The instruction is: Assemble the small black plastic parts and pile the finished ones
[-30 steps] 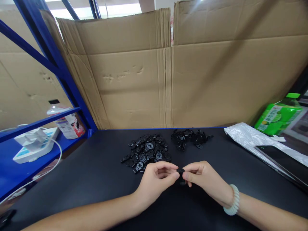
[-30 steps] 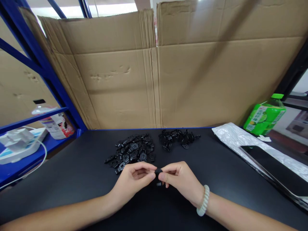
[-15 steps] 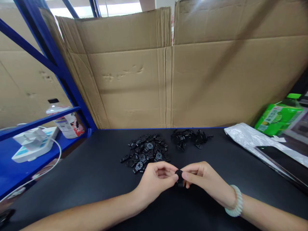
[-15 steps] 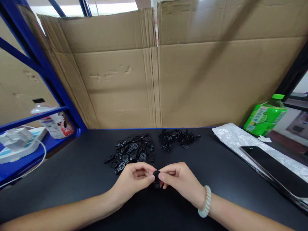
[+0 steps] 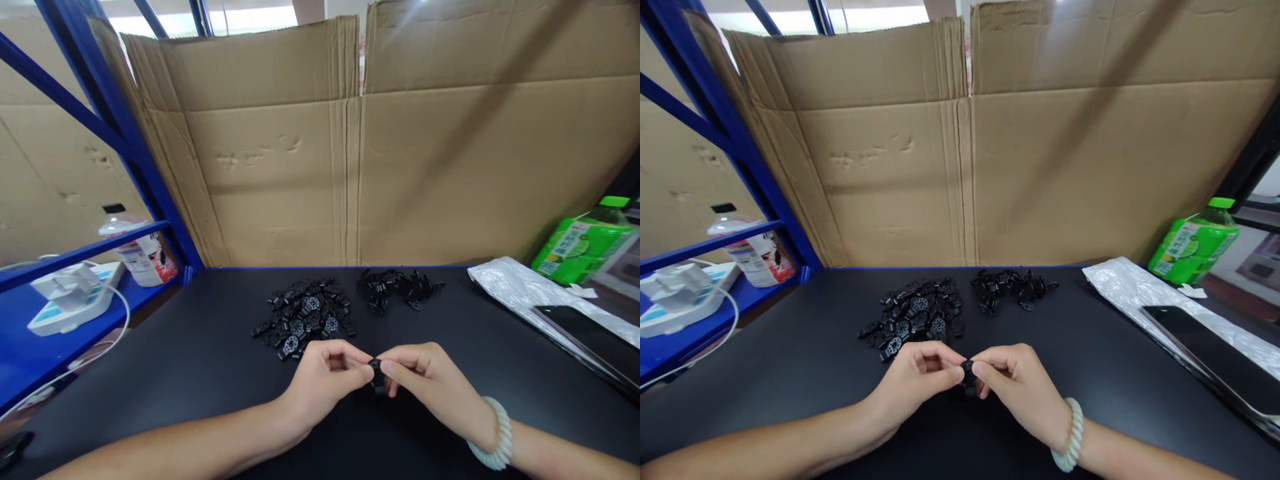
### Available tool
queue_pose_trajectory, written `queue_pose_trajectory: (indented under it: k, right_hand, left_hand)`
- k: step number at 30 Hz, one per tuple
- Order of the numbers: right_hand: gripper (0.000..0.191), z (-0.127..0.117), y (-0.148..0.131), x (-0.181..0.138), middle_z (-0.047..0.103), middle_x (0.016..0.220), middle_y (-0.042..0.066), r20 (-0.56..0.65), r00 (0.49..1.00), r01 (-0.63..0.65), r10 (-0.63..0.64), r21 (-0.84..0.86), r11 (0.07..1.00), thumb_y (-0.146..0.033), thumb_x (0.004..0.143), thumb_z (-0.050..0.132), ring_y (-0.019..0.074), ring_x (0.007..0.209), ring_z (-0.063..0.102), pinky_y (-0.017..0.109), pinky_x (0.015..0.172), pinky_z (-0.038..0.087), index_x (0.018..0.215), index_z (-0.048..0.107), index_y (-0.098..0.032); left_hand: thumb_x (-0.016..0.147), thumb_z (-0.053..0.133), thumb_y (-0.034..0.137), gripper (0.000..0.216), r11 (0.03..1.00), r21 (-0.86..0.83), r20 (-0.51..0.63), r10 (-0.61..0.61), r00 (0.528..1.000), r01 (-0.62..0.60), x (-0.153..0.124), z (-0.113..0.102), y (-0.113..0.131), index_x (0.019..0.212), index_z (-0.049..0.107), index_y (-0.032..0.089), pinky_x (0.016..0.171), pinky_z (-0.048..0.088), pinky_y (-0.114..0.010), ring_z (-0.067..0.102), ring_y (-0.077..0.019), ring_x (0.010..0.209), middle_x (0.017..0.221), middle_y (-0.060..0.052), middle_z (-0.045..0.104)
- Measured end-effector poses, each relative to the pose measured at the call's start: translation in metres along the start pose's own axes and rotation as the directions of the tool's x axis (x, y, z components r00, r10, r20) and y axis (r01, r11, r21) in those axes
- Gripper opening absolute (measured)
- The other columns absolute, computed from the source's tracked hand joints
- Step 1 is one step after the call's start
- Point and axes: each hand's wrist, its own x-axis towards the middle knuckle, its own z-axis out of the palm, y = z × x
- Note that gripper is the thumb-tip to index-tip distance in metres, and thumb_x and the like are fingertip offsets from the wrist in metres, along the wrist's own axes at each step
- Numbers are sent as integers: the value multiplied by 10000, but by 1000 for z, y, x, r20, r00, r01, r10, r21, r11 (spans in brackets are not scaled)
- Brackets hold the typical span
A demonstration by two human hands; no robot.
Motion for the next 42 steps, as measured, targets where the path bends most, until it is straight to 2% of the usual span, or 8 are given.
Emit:
queue_pose_trajectory:
  k: [11, 15, 22, 25, 28, 32, 36, 42]
  right_hand:
    - [247, 0, 1, -1, 672, 622, 30, -40, 999, 4, -3, 34, 999, -323, 848, 552, 131, 572, 621, 226, 573, 489, 831, 734, -157]
    - [282, 1, 8, 2, 700, 877, 66, 51, 999, 1, -10, 168, 986, -355, 875, 513, 159, 771, 652, 274, 709, 531, 1003, 691, -177]
    - [339, 2, 18, 6, 687, 936, 95, 81, 996, -62, 47, 202, 977, -423, 865, 506, 183, 826, 628, 316, 727, 527, 1024, 666, -171]
    - [338, 2, 17, 6, 691, 888, 88, 95, 994, -64, 48, 173, 983, -437, 860, 503, 177, 785, 623, 309, 711, 517, 959, 685, -169]
    - [324, 1, 15, 6, 690, 859, 76, 103, 993, -72, 58, 140, 988, -431, 856, 505, 167, 750, 613, 304, 705, 508, 932, 688, -175]
    - [309, 0, 15, 5, 680, 828, 62, 102, 994, -53, 42, 111, 992, -416, 857, 496, 163, 726, 602, 308, 697, 504, 939, 681, -182]
    - [289, -4, 17, 10, 666, 803, 53, 80, 996, -37, 35, 19, 999, -390, 863, 484, 154, 695, 592, 288, 653, 498, 947, 661, -177]
    - [328, -35, 28, 26, 609, 761, 18, -78, 985, 104, -152, -431, 897, -287, 865, 468, 138, 611, 528, 283, 608, 464, 1167, 559, -195]
  left_hand:
    - [681, 718, 231, 150, 996, 78, 28, 39, 999, -41, -1, 1, 4, 769, 688, 113, 644, 457, -222, 595, -116, 641, 679, -24, 674]
    - [707, 656, 237, 139, 949, 289, 73, 112, 991, -128, 9, -8, 20, 760, 649, 110, 615, 457, -228, 582, -122, 621, 682, -25, 639]
    - [656, 676, 215, 132, 753, 637, 54, 172, 984, -167, 43, -110, 97, 768, 674, 144, 675, 437, -233, 593, -133, 684, 709, 1, 670]
    - [589, 704, 182, 106, 702, 708, 51, 54, 997, -74, 49, -152, 103, 683, 697, 136, 588, 437, -235, 587, -138, 562, 555, 10, 654]
    - [530, 724, 156, 128, 673, 740, 57, -28, 998, -23, 54, -168, 93, 656, 711, 138, 555, 447, -232, 605, -148, 531, 530, 3, 670]
    - [550, 711, 160, 172, 659, 749, 17, 87, 996, -70, 54, -152, 87, 722, 712, 142, 595, 455, -225, 623, -149, 590, 596, -7, 692]
    - [727, 600, 230, 221, 656, 726, 20, 282, 959, -208, 40, -101, 80, 913, 689, 150, 682, 458, -233, 631, -159, 760, 830, -54, 710]
    - [736, 587, 188, 199, 835, 501, 305, 77, 949, -229, 6, -18, 21, 891, 705, 142, 591, 479, -210, 655, -157, 684, 773, -56, 716]
